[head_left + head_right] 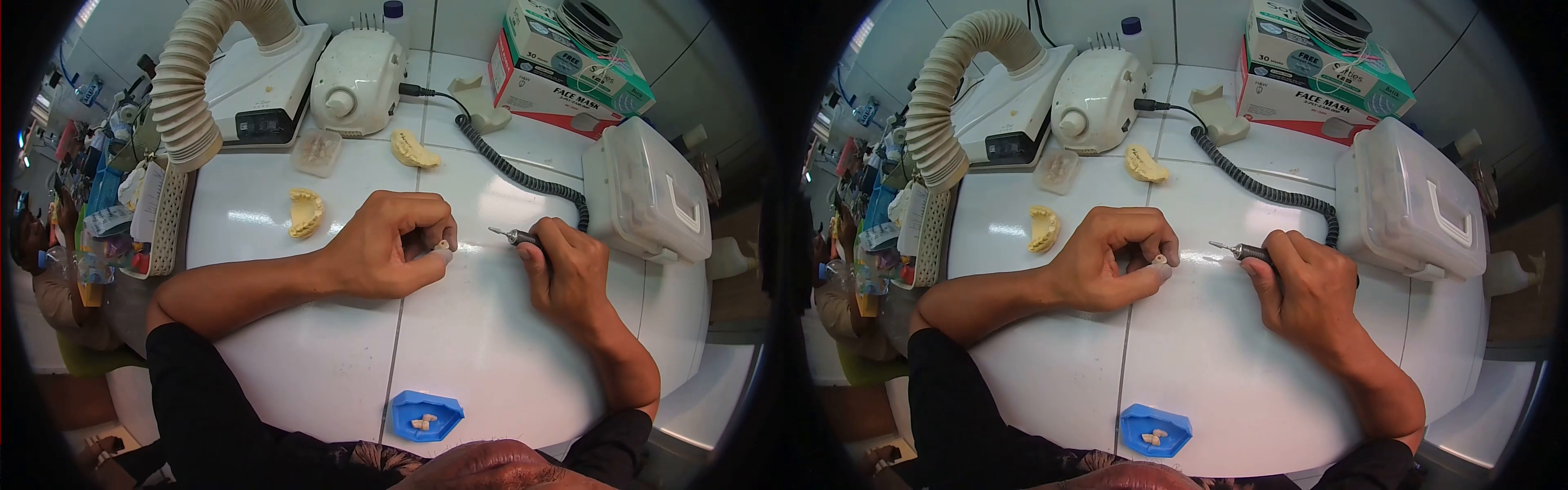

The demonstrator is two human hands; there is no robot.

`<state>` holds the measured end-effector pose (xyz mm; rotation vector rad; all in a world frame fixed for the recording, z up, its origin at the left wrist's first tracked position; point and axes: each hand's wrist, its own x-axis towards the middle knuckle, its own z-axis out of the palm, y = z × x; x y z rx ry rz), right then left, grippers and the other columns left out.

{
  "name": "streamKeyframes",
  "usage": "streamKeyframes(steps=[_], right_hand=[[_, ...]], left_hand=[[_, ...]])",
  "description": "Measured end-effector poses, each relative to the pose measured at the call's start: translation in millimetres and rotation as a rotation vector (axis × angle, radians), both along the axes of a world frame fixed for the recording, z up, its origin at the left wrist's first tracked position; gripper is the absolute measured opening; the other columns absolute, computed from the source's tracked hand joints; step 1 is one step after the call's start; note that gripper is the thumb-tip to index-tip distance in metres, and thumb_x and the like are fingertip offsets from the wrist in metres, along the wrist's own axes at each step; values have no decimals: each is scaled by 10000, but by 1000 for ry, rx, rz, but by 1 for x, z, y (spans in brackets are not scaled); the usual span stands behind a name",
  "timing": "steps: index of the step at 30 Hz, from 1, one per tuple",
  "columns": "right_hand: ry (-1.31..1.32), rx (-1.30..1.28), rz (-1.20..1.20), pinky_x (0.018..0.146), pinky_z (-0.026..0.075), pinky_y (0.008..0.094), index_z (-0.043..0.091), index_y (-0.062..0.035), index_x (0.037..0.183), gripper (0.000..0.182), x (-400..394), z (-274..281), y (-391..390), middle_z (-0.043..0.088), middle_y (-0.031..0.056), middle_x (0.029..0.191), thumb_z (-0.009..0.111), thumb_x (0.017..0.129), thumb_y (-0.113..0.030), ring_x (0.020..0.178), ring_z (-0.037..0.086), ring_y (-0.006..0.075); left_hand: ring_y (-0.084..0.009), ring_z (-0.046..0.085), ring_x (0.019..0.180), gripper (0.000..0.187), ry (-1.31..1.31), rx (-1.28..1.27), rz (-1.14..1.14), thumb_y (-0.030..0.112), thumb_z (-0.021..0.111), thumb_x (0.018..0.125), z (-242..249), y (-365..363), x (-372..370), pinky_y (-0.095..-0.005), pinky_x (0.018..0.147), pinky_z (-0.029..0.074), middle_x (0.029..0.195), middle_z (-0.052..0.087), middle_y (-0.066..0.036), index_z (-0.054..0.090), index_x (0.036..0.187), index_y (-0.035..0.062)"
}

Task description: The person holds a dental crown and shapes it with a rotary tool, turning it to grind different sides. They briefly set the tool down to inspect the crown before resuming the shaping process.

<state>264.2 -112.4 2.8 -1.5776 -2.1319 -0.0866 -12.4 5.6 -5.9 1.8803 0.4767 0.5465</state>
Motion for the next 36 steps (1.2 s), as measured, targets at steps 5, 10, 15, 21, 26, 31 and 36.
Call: streamKeyframes(steps=[5, 10, 15, 21, 26, 31, 36], right_hand=[[-9, 5, -2, 490, 423, 418, 631, -70, 898, 288, 1, 0, 3, 588, 66, 705, 773, 1040, -276, 518, 562, 282], [-15, -22, 1, 492, 430, 416, 631, -69, 895, 292, 1, 2, 1, 597, 66, 711, 780, 1034, -278, 521, 568, 279], [-26, -29, 0, 492, 433, 417, 632, -70, 891, 296, 0, 3, 1, 601, 62, 716, 789, 1028, -281, 525, 575, 278], [-41, -32, -2, 489, 432, 416, 632, -75, 889, 293, 0, 3, 1, 594, 60, 711, 788, 1025, -283, 522, 572, 277], [-32, -32, 7, 487, 431, 416, 624, -76, 882, 307, 1, 2, 1, 588, 61, 704, 778, 1033, -295, 516, 566, 277], [-30, -29, 10, 487, 430, 416, 617, -80, 874, 316, 1, 1, 1, 577, 60, 696, 775, 1036, -300, 516, 563, 274], [-36, -29, 10, 494, 432, 421, 611, -82, 867, 324, 2, 0, 1, 568, 61, 695, 773, 1037, -305, 522, 562, 277]], left_hand=[[-81, 518, 726, 274, 85, -18, 17, 60, 751, 907, 6, 1, -1, -285, 610, 398, 853, 639, -47, 512, 778, 23], [-76, 512, 745, 325, 59, -57, 41, 78, 764, 963, 1, 0, -2, -283, 626, 398, 835, 616, -35, 503, 776, 25], [-73, 520, 760, 355, 35, -94, 48, 72, 766, 984, -1, -1, -1, -274, 652, 418, 831, 609, -28, 476, 783, 43], [-71, 539, 771, 337, 17, -113, 33, 75, 779, 977, 3, -1, -1, -266, 660, 434, 838, 613, -25, 491, 803, 53], [-67, 556, 766, 323, 32, -133, 24, 81, 783, 979, 5, 0, -2, -262, 656, 442, 846, 623, -27, 506, 816, 50], [-74, 618, 797, 300, 39, -168, 23, 83, 779, 992, 5, -1, -2, -260, 686, 485, 880, 663, -40, 530, 830, 43], [-117, 738, 948, 257, 80, -149, 30, 69, 759, 1028, 5, -1, -3, -267, 803, 582, 995, 744, -105, 542, 894, 39]])
